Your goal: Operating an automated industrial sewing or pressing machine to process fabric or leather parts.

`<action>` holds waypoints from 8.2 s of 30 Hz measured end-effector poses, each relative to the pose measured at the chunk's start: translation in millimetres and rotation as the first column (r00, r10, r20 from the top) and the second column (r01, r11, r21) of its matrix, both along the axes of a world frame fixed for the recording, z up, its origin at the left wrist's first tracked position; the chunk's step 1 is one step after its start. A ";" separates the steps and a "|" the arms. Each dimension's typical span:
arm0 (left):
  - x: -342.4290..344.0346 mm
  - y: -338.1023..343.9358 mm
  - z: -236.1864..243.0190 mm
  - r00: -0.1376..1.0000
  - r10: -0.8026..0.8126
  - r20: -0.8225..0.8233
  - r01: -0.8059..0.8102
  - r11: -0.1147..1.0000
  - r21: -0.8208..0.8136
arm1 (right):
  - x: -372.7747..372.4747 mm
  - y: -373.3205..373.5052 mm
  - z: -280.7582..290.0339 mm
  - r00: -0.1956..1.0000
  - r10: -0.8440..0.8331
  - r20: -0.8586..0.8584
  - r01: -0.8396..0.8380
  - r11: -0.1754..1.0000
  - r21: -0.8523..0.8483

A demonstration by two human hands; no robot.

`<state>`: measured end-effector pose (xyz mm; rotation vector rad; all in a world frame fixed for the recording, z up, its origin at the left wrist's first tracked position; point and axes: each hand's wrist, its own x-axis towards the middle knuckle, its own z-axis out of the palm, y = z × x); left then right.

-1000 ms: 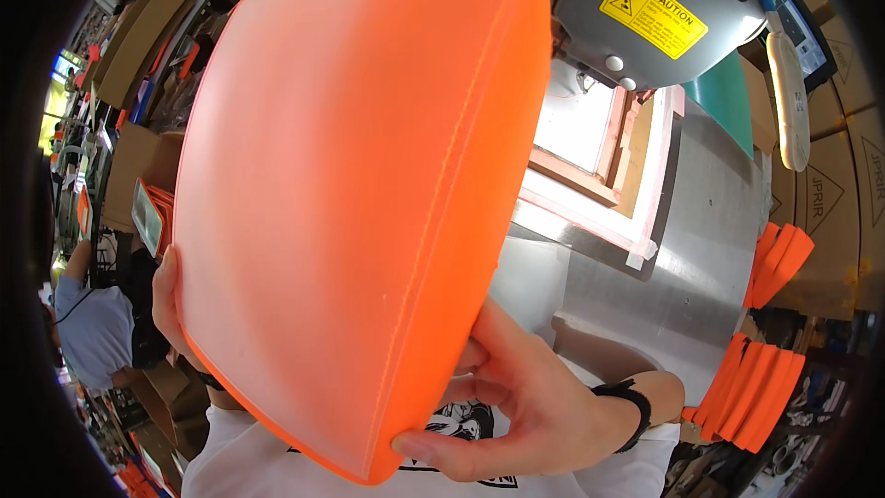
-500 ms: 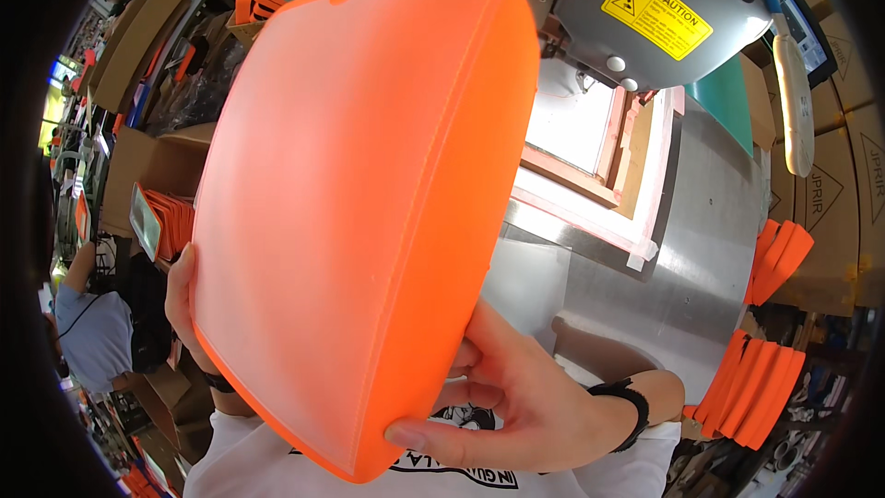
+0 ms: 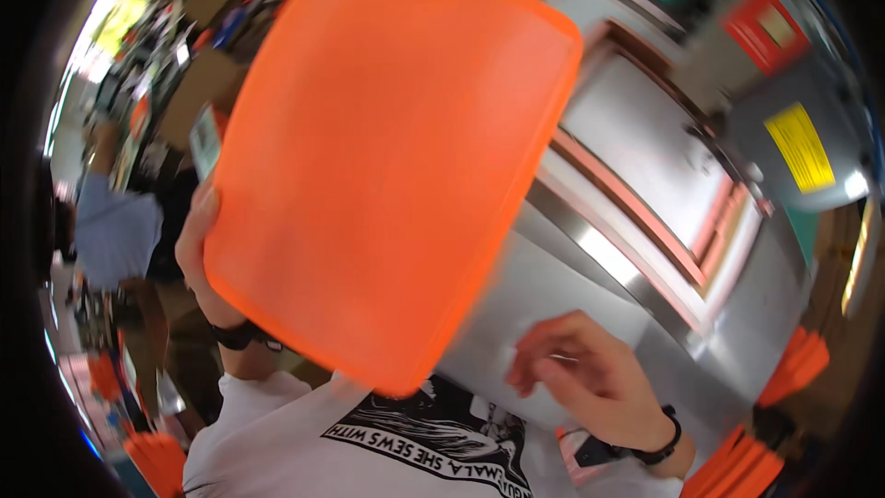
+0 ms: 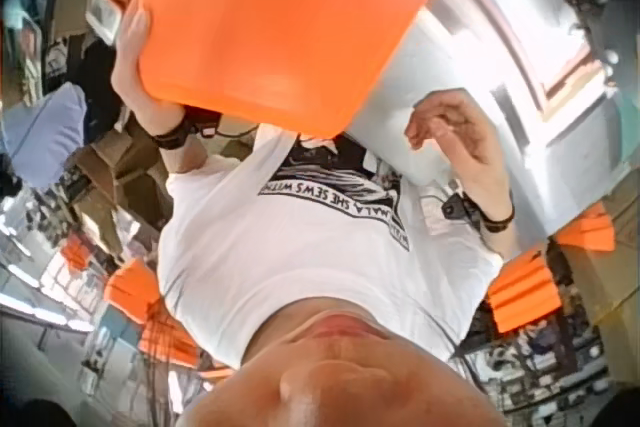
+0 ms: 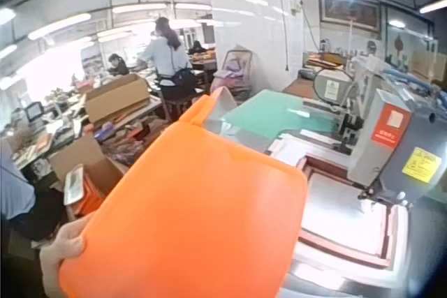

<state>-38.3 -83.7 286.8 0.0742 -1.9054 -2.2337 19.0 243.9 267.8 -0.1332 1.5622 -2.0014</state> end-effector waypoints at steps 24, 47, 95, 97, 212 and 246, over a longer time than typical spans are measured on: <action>22.3 1.5 -175.8 0.984 0.174 -0.043 -0.135 0.568 -0.812 | -14.9 -3.4 5.2 0.973 -0.230 0.002 0.227 0.964 0.135; -43.5 19.6 -304.9 0.929 -0.149 -0.338 -0.312 0.177 -0.934 | -16.0 9.7 -3.0 0.975 -0.221 0.016 0.217 0.967 0.130; 27.8 13.2 -48.0 0.913 -0.245 0.327 0.372 0.828 -0.419 | 42.0 42.3 9.1 0.911 0.372 -0.176 -0.069 0.560 0.826; 19.8 17.6 -35.3 0.899 -0.287 0.330 0.382 0.883 -0.272 | 41.2 40.4 27.6 0.919 0.312 -0.240 0.045 0.520 0.853; -230.3 226.6 -27.6 0.585 -0.664 0.466 0.469 -0.193 -0.862 | -105.5 146.7 -5.5 0.977 0.101 -0.186 0.123 0.446 0.887; -217.0 241.7 -39.8 0.185 -0.935 0.304 0.315 -0.236 -0.919 | -111.0 164.9 -12.1 0.917 0.252 -0.310 0.146 0.510 0.848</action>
